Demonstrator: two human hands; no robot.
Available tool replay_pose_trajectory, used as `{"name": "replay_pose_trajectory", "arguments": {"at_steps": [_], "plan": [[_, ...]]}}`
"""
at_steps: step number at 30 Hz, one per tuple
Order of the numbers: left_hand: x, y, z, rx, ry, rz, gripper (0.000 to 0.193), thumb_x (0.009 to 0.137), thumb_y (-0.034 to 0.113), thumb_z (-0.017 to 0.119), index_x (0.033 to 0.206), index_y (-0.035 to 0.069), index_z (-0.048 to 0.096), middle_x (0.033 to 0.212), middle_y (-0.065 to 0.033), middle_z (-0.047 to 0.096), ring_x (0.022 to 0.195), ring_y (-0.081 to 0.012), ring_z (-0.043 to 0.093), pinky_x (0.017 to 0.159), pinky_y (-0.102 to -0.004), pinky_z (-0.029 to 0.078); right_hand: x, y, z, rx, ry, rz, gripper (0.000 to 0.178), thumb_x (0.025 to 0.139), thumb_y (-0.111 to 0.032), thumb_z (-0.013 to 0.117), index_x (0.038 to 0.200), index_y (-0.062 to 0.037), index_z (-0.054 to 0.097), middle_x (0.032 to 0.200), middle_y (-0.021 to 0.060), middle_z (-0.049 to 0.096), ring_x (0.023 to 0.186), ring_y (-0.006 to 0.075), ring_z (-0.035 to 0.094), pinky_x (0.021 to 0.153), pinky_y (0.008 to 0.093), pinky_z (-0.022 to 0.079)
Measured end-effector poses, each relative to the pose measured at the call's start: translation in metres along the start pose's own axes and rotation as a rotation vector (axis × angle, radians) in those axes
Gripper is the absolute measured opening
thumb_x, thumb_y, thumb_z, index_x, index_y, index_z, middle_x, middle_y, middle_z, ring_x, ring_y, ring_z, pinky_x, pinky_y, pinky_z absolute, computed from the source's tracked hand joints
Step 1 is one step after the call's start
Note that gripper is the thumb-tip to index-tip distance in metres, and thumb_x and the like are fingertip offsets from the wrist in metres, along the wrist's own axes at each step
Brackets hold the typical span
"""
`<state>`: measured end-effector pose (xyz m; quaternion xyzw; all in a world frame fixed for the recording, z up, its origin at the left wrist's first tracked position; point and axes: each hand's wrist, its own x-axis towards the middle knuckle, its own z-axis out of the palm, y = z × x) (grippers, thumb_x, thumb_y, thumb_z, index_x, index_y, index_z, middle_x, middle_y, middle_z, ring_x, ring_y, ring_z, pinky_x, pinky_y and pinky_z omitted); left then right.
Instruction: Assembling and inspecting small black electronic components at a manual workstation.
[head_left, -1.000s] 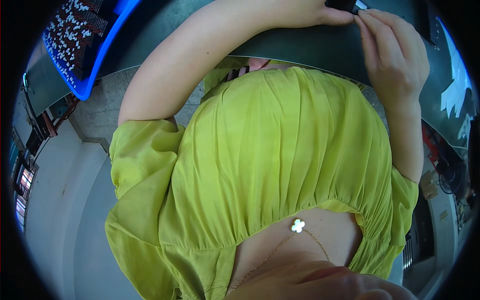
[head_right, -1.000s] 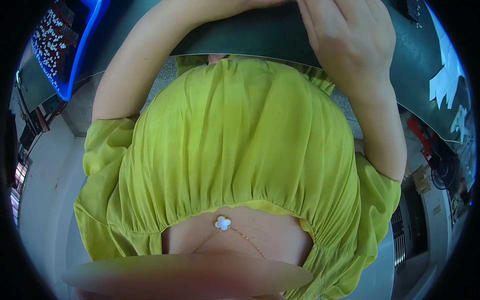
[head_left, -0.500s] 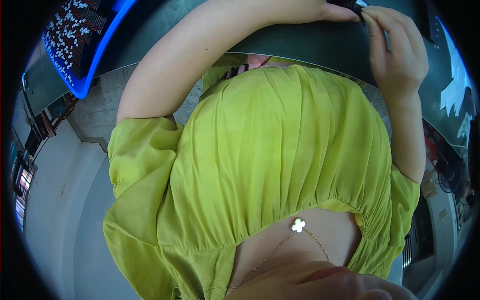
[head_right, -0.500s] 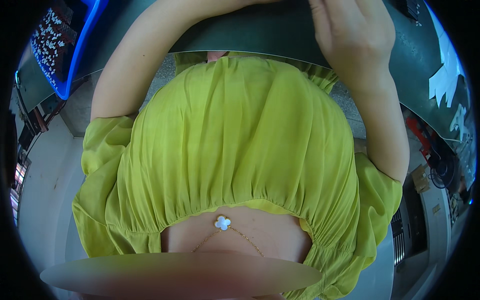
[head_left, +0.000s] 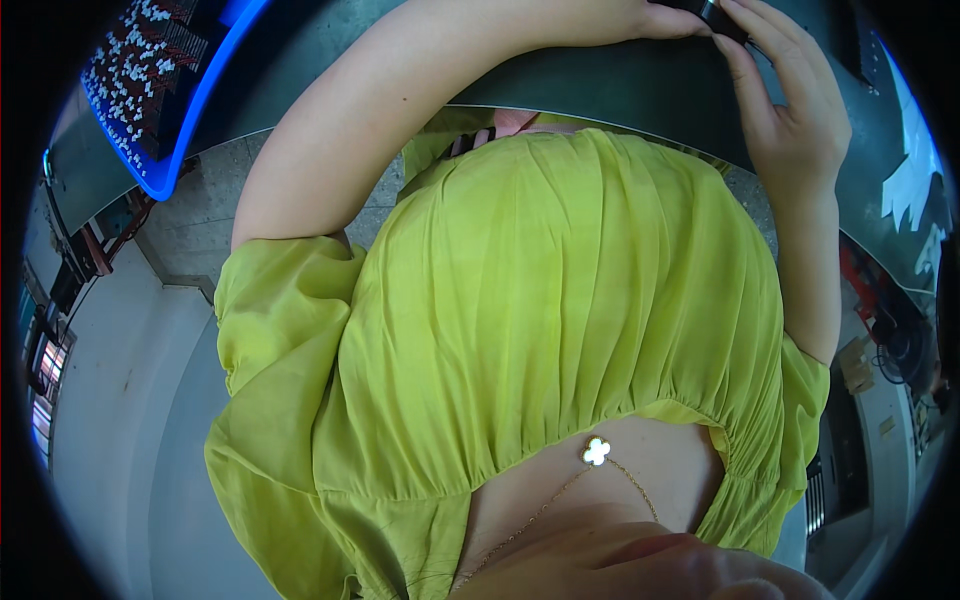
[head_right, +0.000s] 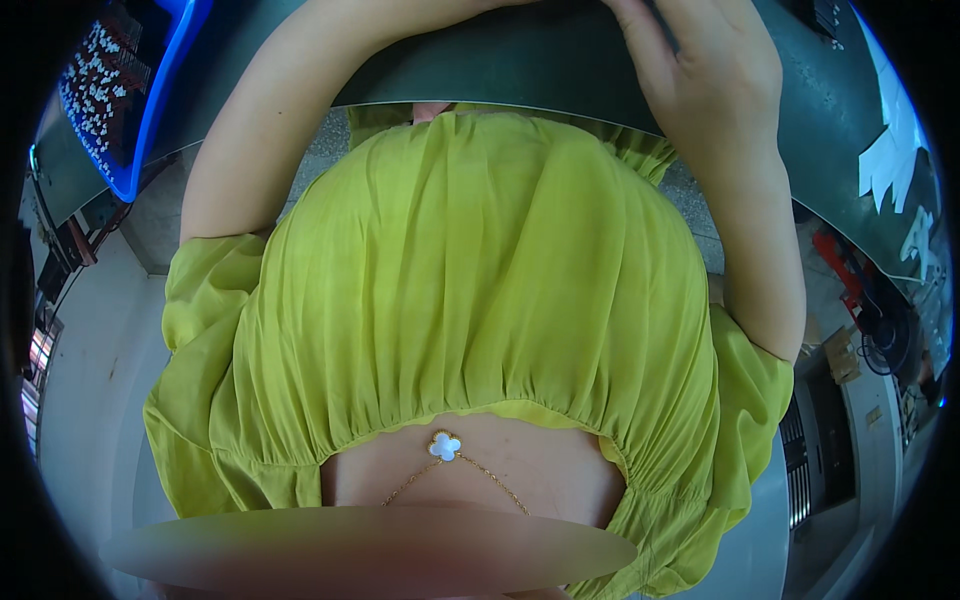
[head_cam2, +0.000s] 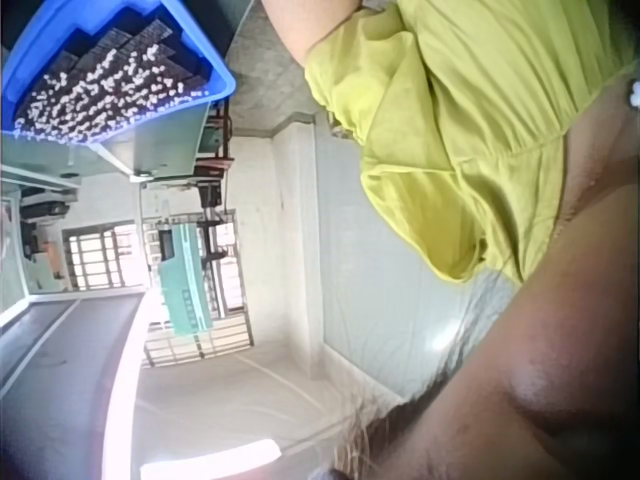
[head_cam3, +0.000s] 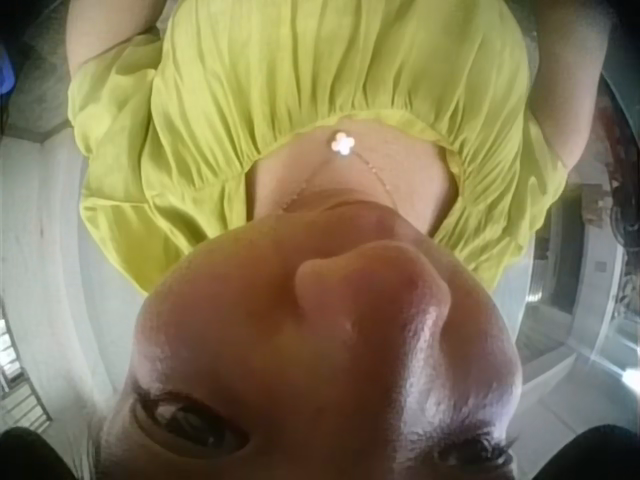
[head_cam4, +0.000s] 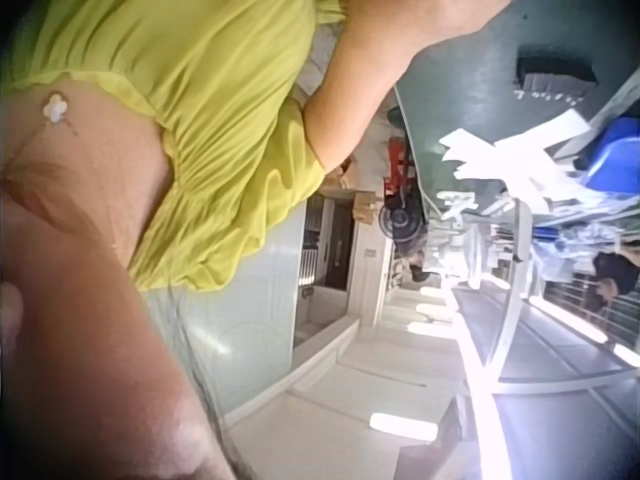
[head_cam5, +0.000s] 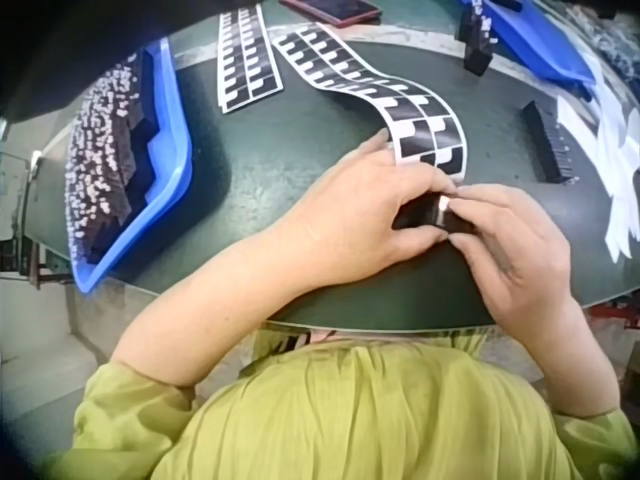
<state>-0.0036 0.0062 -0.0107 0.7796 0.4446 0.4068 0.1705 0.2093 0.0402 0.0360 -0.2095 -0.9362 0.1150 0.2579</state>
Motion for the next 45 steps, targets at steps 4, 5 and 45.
{"name": "replay_pose_trajectory", "arguments": {"at_steps": [4, 5, 45], "plan": [[0.001, 0.007, -0.006, 0.026, 0.014, -0.017, 0.031, 0.081, 0.019, 0.077, 0.107, 0.004, 0.069, 0.104, -0.0144, 0.07, 0.106, -0.0367, 0.062, 0.099, -0.0427, 0.049, -0.002, 0.007, -0.005, 0.064, 0.01, 0.167, 0.02, 0.084, 0.003, 0.072, 0.104, 0.003, 0.071, 0.101, 0.0179, 0.072, 0.094, 0.0324, 0.07, 0.084, 0.035, 0.054], [0.0, 0.008, -0.006, 0.028, 0.003, -0.04, 0.033, 0.081, 0.019, 0.078, 0.108, 0.004, 0.069, 0.104, -0.0146, 0.07, 0.106, -0.0369, 0.062, 0.098, -0.043, 0.05, -0.003, 0.01, -0.007, 0.114, -0.024, 0.212, 0.016, 0.087, 0.003, 0.071, 0.103, 0.003, 0.071, 0.099, 0.0167, 0.073, 0.093, 0.0295, 0.071, 0.083, 0.033, 0.054], [-0.001, 0.005, 0.001, -0.178, 0.192, 0.254, 0.019, 0.079, 0.012, 0.082, 0.094, 0.007, 0.072, 0.093, -0.0096, 0.07, 0.092, -0.0336, 0.065, 0.091, -0.0451, 0.049, 0.061, -0.027, -0.063, 0.165, -0.468, 0.295, 0.006, 0.086, 0.005, 0.072, 0.091, 0.0031, 0.07, 0.082, 0.0059, 0.068, 0.072, 0.0127, 0.062, 0.066, 0.0241, 0.049]]}}
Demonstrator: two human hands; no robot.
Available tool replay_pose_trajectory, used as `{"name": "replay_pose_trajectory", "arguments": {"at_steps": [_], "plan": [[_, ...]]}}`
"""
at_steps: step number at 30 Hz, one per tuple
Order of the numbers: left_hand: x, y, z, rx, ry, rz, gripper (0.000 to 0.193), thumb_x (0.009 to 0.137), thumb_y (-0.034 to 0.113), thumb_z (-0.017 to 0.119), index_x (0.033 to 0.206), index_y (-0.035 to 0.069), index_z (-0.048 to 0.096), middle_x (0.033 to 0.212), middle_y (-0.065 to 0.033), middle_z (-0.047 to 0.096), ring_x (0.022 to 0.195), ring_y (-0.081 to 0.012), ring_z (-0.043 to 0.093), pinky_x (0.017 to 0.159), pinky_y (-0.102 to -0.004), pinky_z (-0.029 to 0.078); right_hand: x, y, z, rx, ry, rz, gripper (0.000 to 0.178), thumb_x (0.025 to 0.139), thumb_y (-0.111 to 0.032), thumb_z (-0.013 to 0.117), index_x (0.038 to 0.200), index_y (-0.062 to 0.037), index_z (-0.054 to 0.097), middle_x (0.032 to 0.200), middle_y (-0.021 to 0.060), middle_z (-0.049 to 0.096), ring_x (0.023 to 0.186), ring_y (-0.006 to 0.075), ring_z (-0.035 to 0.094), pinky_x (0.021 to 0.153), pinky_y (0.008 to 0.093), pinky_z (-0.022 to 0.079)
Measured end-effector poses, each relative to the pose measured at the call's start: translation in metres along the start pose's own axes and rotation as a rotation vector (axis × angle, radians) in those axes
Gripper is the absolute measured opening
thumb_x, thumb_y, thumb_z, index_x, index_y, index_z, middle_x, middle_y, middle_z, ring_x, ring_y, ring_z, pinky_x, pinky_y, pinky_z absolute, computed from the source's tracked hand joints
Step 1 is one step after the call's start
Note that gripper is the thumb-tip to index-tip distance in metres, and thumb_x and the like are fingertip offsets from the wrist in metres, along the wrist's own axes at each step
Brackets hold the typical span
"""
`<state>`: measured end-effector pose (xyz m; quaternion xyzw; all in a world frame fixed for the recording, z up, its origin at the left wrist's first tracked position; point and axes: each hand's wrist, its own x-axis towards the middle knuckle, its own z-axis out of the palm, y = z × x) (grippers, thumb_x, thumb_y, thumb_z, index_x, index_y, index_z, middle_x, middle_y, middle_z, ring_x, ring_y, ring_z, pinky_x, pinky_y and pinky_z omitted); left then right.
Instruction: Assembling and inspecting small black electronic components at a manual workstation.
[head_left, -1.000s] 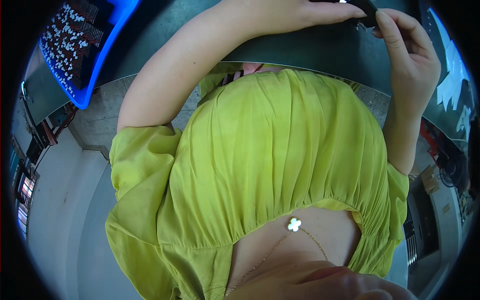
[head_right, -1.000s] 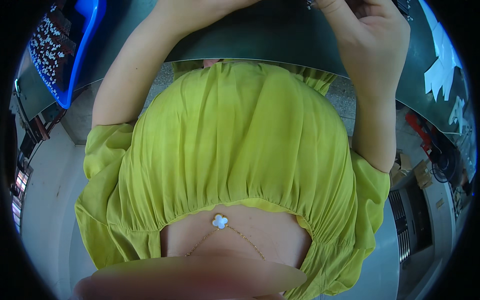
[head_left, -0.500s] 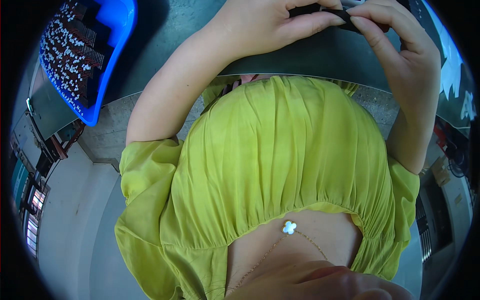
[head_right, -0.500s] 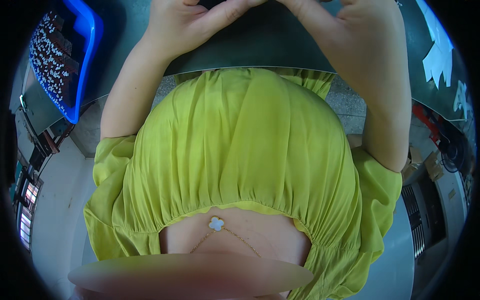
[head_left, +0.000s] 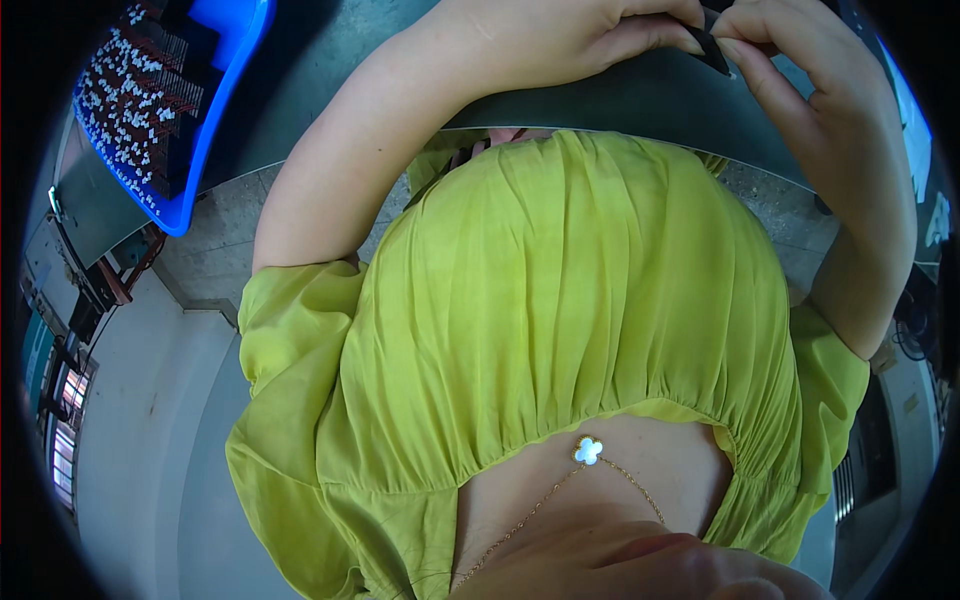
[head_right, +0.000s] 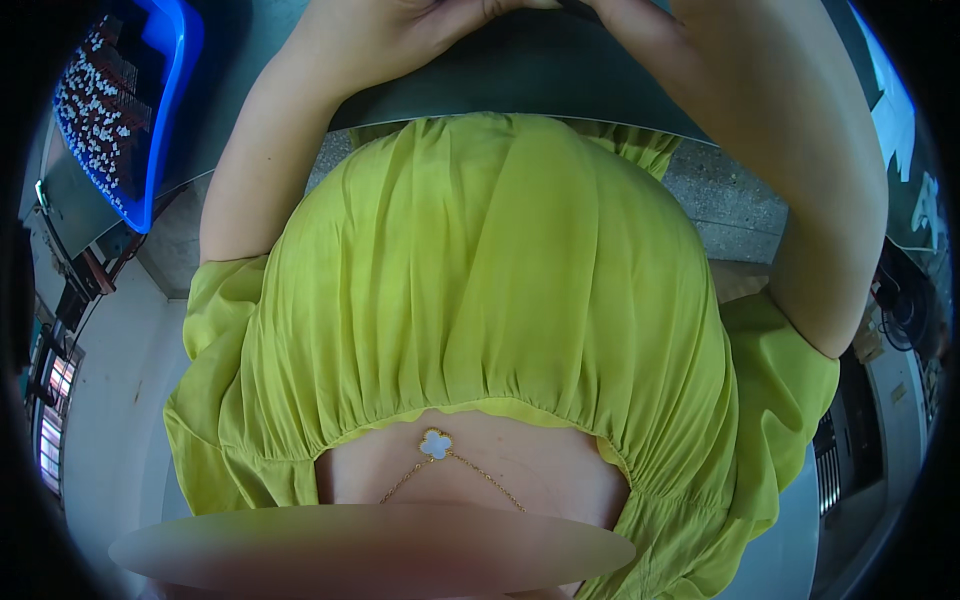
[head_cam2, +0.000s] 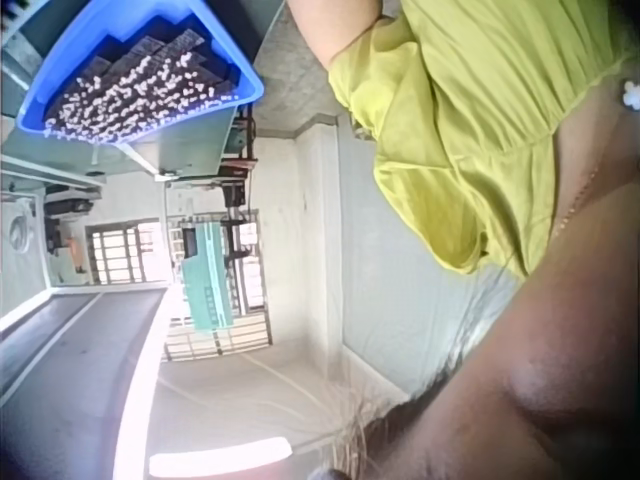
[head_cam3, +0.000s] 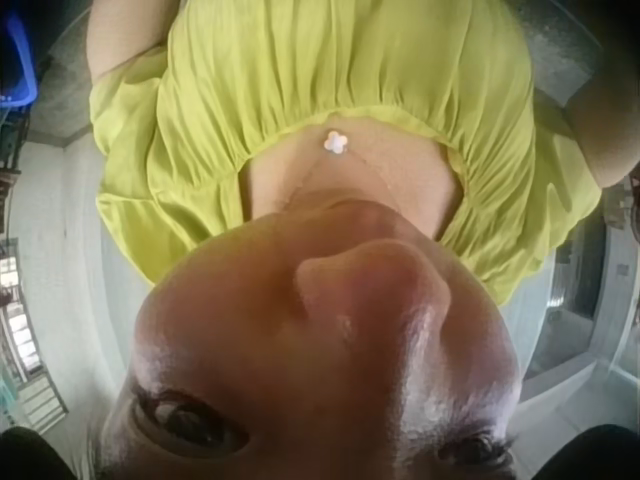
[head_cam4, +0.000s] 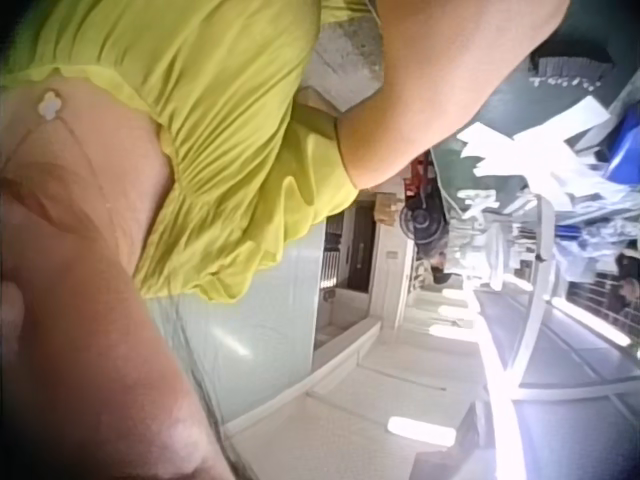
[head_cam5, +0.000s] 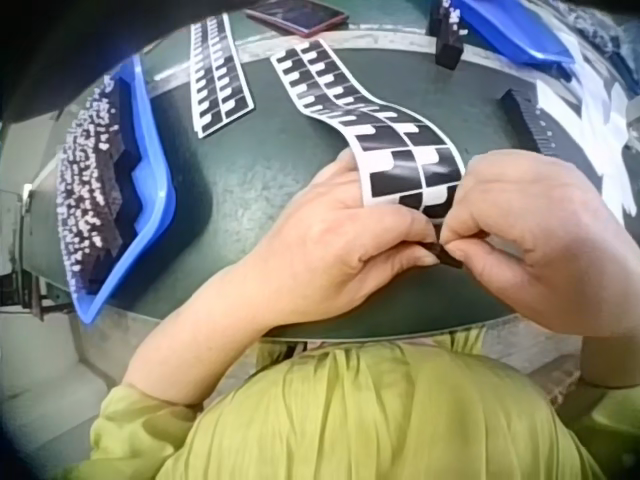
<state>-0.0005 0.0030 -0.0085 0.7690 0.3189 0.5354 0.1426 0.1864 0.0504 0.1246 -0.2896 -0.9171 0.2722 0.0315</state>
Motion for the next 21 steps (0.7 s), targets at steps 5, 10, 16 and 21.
{"name": "replay_pose_trajectory", "arguments": {"at_steps": [5, 10, 16, 21], "plan": [[0.002, 0.003, -0.004, 0.055, -0.003, 0.018, 0.019, 0.077, 0.011, 0.082, 0.093, 0.007, 0.071, 0.091, -0.0102, 0.069, 0.093, -0.0345, 0.065, 0.092, -0.0454, 0.049, 0.002, 0.006, 0.0, 0.086, -0.039, 0.003, 0.006, 0.086, 0.005, 0.072, 0.091, 0.0031, 0.069, 0.082, 0.0054, 0.068, 0.072, 0.0119, 0.062, 0.066, 0.0237, 0.049], [-0.003, -0.003, 0.0, 0.071, 0.05, 0.032, 0.021, 0.076, 0.011, 0.083, 0.093, 0.007, 0.071, 0.093, -0.0111, 0.069, 0.094, -0.0356, 0.065, 0.09, -0.0453, 0.05, 0.003, 0.012, 0.003, 0.175, -0.049, 0.022, 0.005, 0.087, 0.005, 0.071, 0.091, 0.0032, 0.069, 0.082, 0.005, 0.068, 0.072, 0.011, 0.062, 0.066, 0.0232, 0.049], [-0.001, -0.003, 0.002, 0.032, 0.12, 0.023, 0.024, 0.074, 0.01, 0.084, 0.094, 0.007, 0.072, 0.096, -0.013, 0.069, 0.095, -0.0374, 0.064, 0.088, -0.0448, 0.052, 0.0, 0.014, 0.004, 0.251, -0.046, 0.055, 0.005, 0.087, 0.005, 0.071, 0.092, 0.0032, 0.069, 0.082, 0.0044, 0.068, 0.072, 0.0101, 0.061, 0.065, 0.0226, 0.048], [0.002, -0.003, 0.0, 0.096, 0.073, 0.077, 0.023, 0.073, 0.009, 0.084, 0.093, 0.007, 0.072, 0.096, -0.0123, 0.069, 0.096, -0.0366, 0.065, 0.088, -0.0446, 0.052, -0.002, 0.016, 0.006, 0.314, -0.037, 0.086, 0.005, 0.088, 0.005, 0.07, 0.092, 0.0033, 0.069, 0.082, 0.004, 0.068, 0.072, 0.0092, 0.061, 0.065, 0.0221, 0.048]]}}
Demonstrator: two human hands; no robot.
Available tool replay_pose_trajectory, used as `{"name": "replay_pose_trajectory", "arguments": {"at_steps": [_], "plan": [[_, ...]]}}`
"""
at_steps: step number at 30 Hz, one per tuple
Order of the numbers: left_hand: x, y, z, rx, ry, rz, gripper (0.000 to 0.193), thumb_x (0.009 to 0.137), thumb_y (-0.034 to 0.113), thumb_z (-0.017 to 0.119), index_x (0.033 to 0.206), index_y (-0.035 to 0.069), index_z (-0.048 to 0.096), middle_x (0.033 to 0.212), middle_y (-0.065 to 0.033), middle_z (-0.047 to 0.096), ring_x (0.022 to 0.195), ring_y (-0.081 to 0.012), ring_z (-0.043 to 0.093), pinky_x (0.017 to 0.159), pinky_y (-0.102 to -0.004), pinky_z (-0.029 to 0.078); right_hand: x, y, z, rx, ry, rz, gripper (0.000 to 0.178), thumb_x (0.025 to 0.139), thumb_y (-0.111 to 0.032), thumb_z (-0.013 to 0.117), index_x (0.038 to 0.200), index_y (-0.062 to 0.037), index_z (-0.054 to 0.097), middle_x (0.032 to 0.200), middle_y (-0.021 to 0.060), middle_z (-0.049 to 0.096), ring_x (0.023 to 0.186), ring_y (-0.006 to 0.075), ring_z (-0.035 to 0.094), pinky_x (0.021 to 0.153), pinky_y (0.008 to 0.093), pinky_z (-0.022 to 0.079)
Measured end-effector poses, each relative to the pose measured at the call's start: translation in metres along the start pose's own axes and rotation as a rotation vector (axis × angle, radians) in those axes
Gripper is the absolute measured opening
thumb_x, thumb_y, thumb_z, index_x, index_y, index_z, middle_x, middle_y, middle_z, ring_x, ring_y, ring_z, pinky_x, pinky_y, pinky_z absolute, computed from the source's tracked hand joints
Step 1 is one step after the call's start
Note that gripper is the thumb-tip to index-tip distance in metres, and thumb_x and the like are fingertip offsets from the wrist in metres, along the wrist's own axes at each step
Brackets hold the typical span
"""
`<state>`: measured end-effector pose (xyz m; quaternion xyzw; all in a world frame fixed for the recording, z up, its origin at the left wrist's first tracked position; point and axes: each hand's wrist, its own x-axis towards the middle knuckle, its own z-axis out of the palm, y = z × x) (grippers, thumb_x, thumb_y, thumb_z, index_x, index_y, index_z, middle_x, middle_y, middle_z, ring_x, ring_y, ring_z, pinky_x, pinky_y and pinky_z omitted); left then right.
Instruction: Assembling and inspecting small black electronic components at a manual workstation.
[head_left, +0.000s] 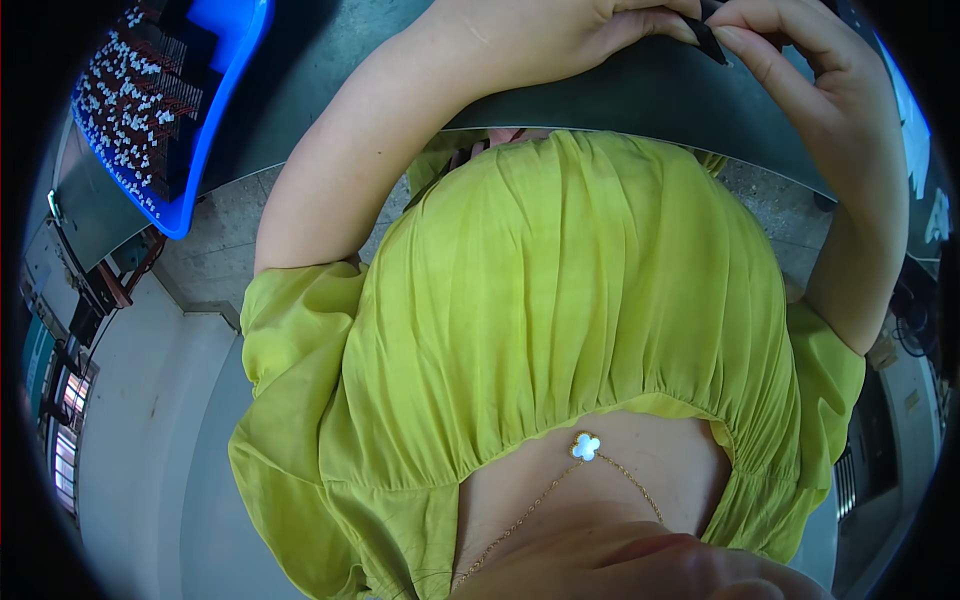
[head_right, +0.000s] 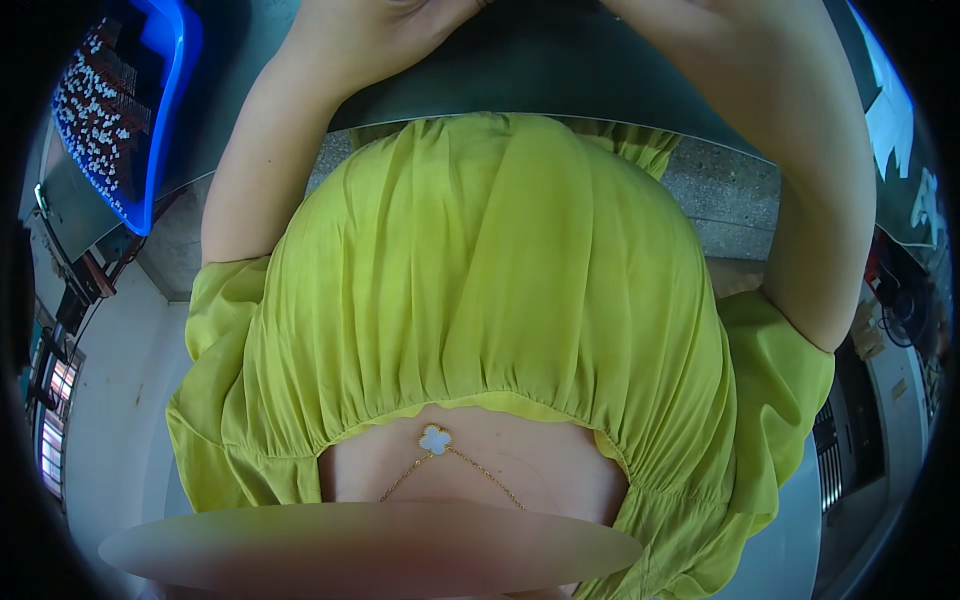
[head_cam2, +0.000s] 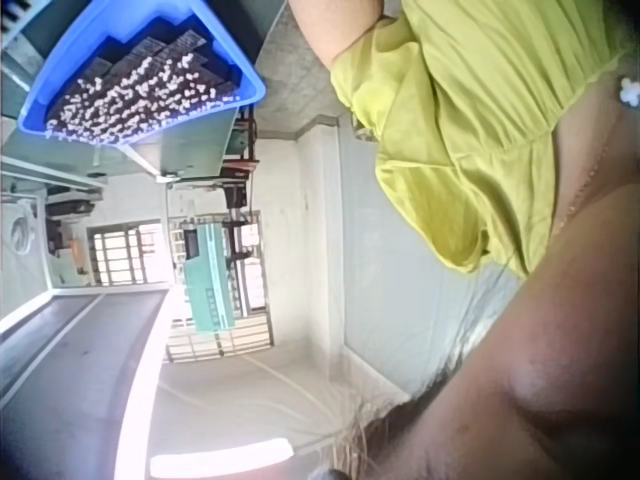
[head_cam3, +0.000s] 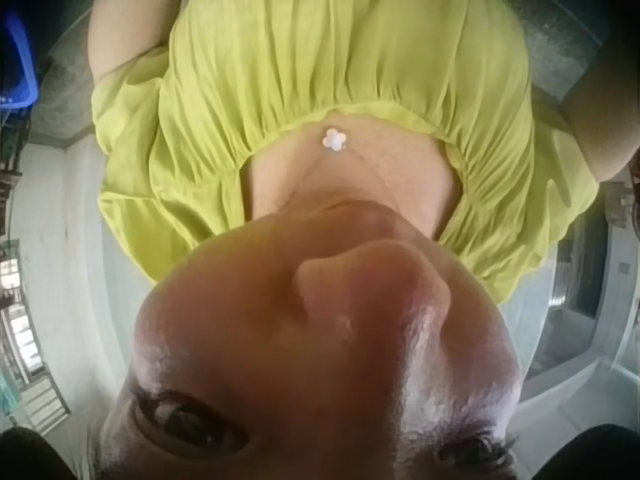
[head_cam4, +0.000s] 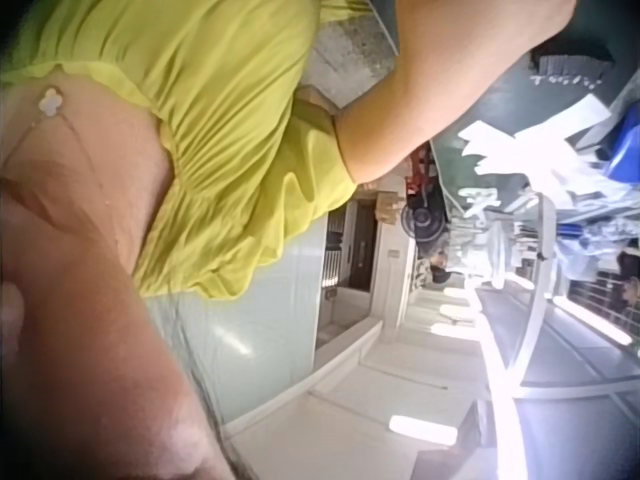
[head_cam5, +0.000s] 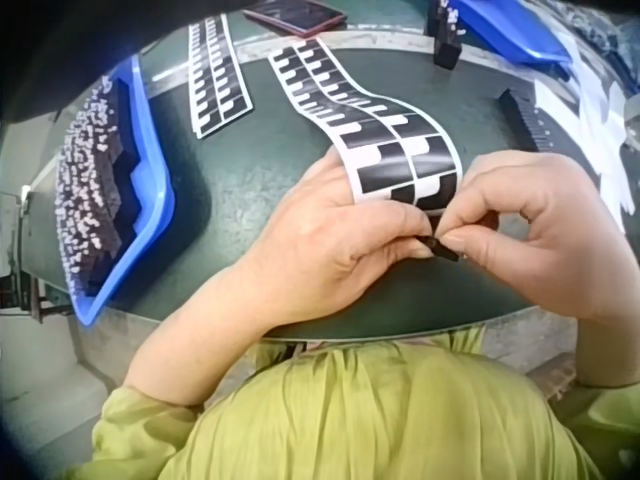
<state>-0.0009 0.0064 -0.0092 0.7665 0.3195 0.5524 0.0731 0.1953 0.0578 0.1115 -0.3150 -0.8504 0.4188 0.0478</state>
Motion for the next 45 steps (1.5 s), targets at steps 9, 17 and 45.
{"name": "replay_pose_trajectory", "arguments": {"at_steps": [9, 17, 45], "plan": [[-0.006, -0.007, 0.004, 0.04, 0.024, 0.013, 0.023, 0.071, 0.008, 0.085, 0.09, 0.006, 0.073, 0.094, -0.0105, 0.07, 0.092, -0.0345, 0.066, 0.088, -0.0435, 0.052, -0.001, 0.008, 0.004, 0.301, 0.057, 0.133, 0.004, 0.089, 0.005, 0.069, 0.093, 0.0033, 0.068, 0.083, 0.0032, 0.067, 0.072, 0.0078, 0.06, 0.065, 0.0213, 0.048], [-0.003, -0.015, 0.0, 0.126, 0.199, 0.24, 0.027, 0.067, 0.006, 0.084, 0.093, 0.006, 0.076, 0.103, -0.0123, 0.074, 0.099, -0.0338, 0.069, 0.091, -0.0461, 0.053, -0.002, 0.029, 0.036, 0.406, 0.296, 0.148, 0.003, 0.093, 0.004, 0.065, 0.096, 0.0037, 0.066, 0.083, -0.0002, 0.065, 0.071, 0.0021, 0.056, 0.063, 0.0169, 0.045], [-0.003, 0.017, -0.013, -0.051, 0.066, -0.371, 0.042, 0.086, 0.02, 0.081, 0.123, 0.004, 0.071, 0.105, -0.0134, 0.074, 0.097, -0.0295, 0.069, 0.083, -0.0355, 0.055, 0.01, 0.03, 0.054, -0.558, 0.782, -0.56, 0.022, 0.079, 0.005, 0.08, 0.098, -0.0021, 0.074, 0.093, 0.0075, 0.071, 0.083, 0.0211, 0.068, 0.073, 0.028, 0.055]]}}
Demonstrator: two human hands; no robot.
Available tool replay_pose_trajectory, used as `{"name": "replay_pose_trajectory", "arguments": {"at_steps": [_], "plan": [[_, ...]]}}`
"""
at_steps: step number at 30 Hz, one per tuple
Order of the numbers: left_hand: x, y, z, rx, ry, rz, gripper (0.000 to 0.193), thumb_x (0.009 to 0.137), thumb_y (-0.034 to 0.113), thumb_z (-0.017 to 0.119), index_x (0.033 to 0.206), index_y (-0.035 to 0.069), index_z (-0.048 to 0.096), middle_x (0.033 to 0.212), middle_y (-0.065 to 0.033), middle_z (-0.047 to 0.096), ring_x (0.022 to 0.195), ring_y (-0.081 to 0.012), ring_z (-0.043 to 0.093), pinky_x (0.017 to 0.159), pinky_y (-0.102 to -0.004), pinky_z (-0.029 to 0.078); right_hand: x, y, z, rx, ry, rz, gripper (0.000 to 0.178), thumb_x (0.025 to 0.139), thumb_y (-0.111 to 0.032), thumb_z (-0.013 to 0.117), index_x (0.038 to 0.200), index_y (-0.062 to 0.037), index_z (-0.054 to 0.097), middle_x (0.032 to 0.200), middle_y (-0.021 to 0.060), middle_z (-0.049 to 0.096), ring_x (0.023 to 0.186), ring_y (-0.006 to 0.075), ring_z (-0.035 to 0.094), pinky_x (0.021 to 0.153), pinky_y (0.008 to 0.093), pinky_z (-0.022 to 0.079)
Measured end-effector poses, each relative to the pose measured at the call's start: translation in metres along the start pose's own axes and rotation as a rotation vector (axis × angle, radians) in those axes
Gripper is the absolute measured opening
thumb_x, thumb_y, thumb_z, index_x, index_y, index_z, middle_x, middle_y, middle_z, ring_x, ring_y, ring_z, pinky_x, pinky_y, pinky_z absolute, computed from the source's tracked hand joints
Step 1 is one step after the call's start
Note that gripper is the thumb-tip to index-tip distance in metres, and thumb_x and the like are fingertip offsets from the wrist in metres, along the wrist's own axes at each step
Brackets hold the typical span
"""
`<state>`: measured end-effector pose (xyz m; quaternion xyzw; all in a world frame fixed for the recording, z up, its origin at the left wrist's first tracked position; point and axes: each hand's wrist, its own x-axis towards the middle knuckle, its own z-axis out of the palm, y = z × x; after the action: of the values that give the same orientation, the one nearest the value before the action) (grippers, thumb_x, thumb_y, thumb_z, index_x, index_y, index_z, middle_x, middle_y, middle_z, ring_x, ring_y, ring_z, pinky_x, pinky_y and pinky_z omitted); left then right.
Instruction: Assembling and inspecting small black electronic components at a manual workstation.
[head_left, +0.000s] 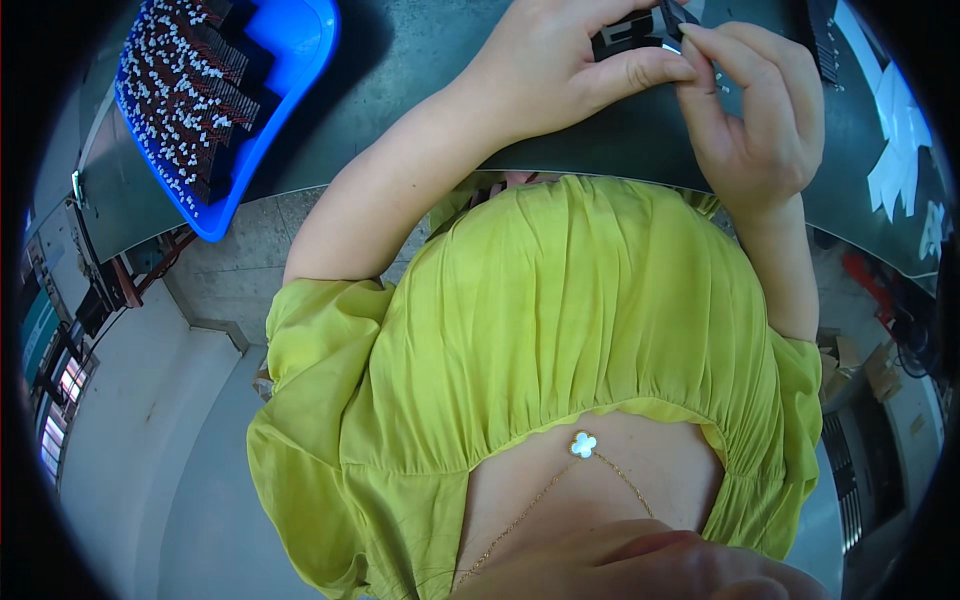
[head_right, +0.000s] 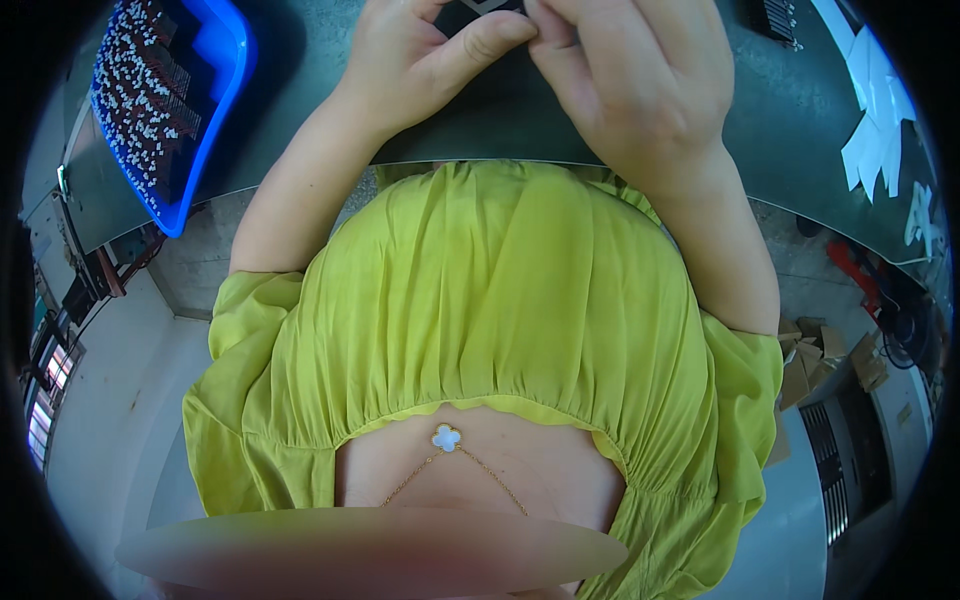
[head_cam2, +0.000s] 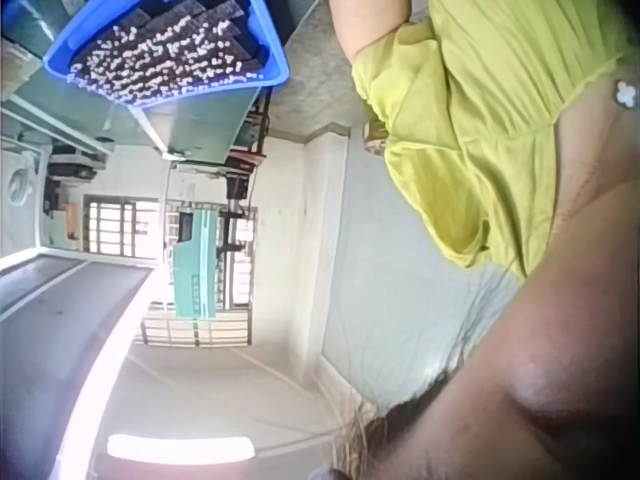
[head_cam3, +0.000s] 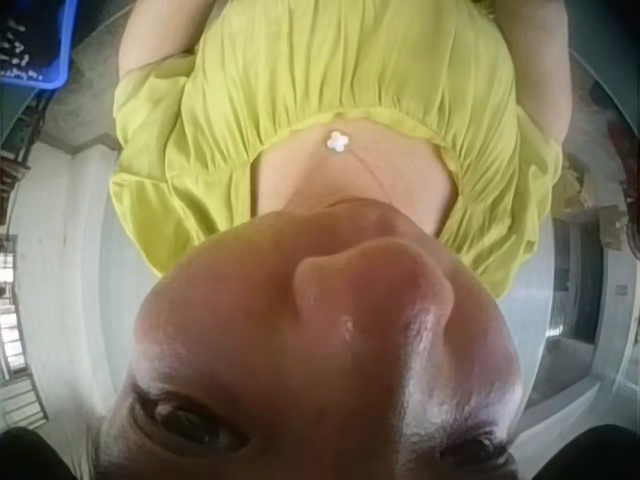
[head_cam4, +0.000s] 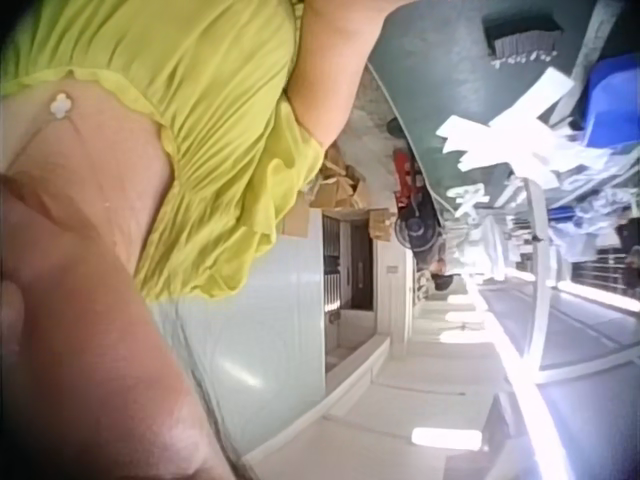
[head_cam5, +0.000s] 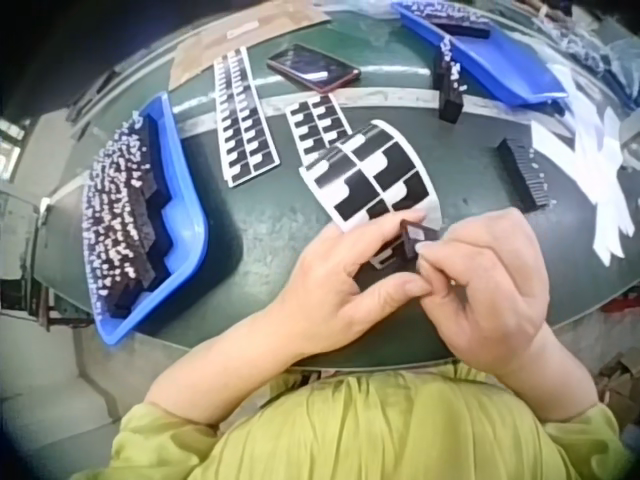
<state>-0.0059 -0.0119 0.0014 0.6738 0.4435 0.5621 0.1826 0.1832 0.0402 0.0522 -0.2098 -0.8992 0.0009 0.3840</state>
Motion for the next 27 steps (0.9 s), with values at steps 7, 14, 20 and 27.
{"name": "replay_pose_trajectory", "arguments": {"at_steps": [7, 14, 20, 27], "plan": [[0.005, 0.007, -0.011, -0.047, -0.105, -0.21, 0.037, 0.09, 0.021, 0.079, 0.123, 0.005, 0.071, 0.097, -0.0105, 0.075, 0.081, -0.0214, 0.07, 0.076, -0.0307, 0.055, -0.007, 0.002, 0.004, 0.288, 0.018, 0.2, 0.02, 0.084, 0.006, 0.077, 0.102, 0.0026, 0.07, 0.1, 0.0119, 0.069, 0.085, 0.0201, 0.066, 0.078, 0.0294, 0.055], [-0.001, 0.0, -0.008, -0.166, 0.043, -0.177, 0.04, 0.08, 0.023, 0.088, 0.113, 0.004, 0.076, 0.089, -0.0088, 0.076, 0.079, -0.0137, 0.072, 0.073, -0.0266, 0.055, 0.002, 0.0, 0.007, 0.345, 0.071, 0.173, 0.013, 0.085, 0.004, 0.075, 0.096, 0.0004, 0.071, 0.085, 0.0123, 0.066, 0.075, 0.0257, 0.063, 0.065, 0.0313, 0.049], [0.003, 0.009, -0.01, 0.163, 0.067, -0.032, 0.044, 0.071, 0.029, 0.092, 0.107, 0.006, 0.078, 0.083, -0.0071, 0.076, 0.073, -0.0175, 0.072, 0.07, -0.0276, 0.056, 0.015, -0.01, -0.012, 0.282, -0.085, 0.204, 0.014, 0.081, 0.0, 0.08, 0.093, -0.0004, 0.074, 0.084, 0.0121, 0.069, 0.073, 0.0249, 0.065, 0.064, 0.032, 0.051], [0.003, -0.002, -0.009, 0.223, 0.114, 0.115, 0.047, 0.069, 0.031, 0.091, 0.107, 0.007, 0.079, 0.089, -0.0073, 0.077, 0.075, -0.0212, 0.072, 0.07, -0.0302, 0.056, 0.027, -0.014, -0.015, 0.164, -0.13, 0.056, 0.015, 0.077, 0.002, 0.079, 0.092, 0.0006, 0.076, 0.084, 0.0128, 0.07, 0.074, 0.0257, 0.067, 0.064, 0.0325, 0.053]]}}
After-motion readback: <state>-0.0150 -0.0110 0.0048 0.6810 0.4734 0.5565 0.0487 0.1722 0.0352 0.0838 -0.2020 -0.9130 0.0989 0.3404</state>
